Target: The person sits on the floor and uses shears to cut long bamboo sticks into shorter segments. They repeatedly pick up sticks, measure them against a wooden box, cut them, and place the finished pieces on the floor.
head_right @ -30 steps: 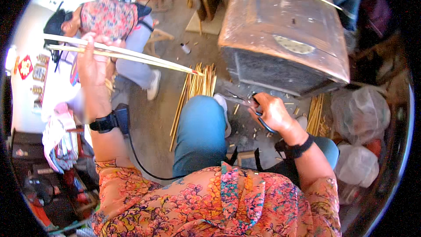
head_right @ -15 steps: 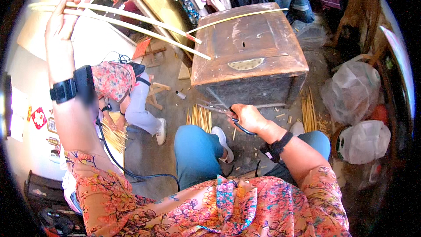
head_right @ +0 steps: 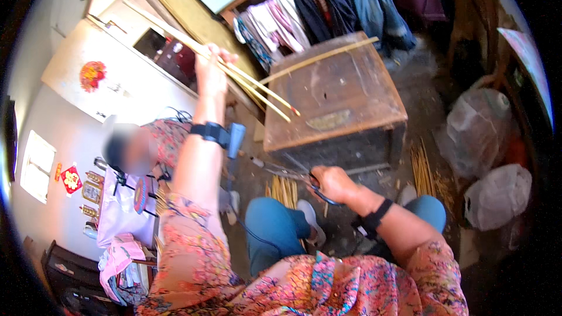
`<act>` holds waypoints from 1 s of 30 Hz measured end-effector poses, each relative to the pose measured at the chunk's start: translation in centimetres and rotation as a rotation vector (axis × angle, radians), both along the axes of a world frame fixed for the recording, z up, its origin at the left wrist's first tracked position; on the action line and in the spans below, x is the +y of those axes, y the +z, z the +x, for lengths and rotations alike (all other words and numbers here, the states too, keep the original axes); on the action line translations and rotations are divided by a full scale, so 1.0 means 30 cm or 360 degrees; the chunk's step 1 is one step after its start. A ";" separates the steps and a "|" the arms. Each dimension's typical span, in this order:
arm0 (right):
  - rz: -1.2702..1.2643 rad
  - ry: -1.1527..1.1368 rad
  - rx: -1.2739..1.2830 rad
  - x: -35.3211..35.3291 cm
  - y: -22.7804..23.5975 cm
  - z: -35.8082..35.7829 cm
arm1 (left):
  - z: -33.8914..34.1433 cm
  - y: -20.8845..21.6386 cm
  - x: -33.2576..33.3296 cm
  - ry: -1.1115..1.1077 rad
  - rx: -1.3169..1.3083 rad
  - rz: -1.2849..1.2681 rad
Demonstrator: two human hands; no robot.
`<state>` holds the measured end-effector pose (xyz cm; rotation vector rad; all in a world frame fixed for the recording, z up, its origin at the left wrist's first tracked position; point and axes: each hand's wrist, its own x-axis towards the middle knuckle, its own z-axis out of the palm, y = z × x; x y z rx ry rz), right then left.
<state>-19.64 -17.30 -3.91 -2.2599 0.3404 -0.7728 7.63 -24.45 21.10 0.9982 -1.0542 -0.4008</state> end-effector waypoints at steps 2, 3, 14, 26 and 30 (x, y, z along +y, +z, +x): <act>0.0072 -0.0003 -0.0027 -0.009 0.018 -0.013 | -0.026 -0.005 -0.006 0.0095 -0.0048 0.0023; 0.0103 -0.0032 0.0032 -0.005 0.016 -0.022 | -0.025 -0.015 -0.005 0.0075 -0.0078 0.0016; 0.0270 -0.0198 -0.0163 0.004 0.057 -0.005 | -0.033 0.167 0.185 0.0279 -0.0148 0.0043; 0.0897 -0.0466 -0.0307 -0.097 0.114 -0.082 | -0.112 -0.433 0.771 0.0072 -0.0267 0.1798; 0.0739 -0.0408 0.0045 -0.137 0.082 -0.108 | -0.206 -0.567 0.836 0.0187 -0.0084 0.1841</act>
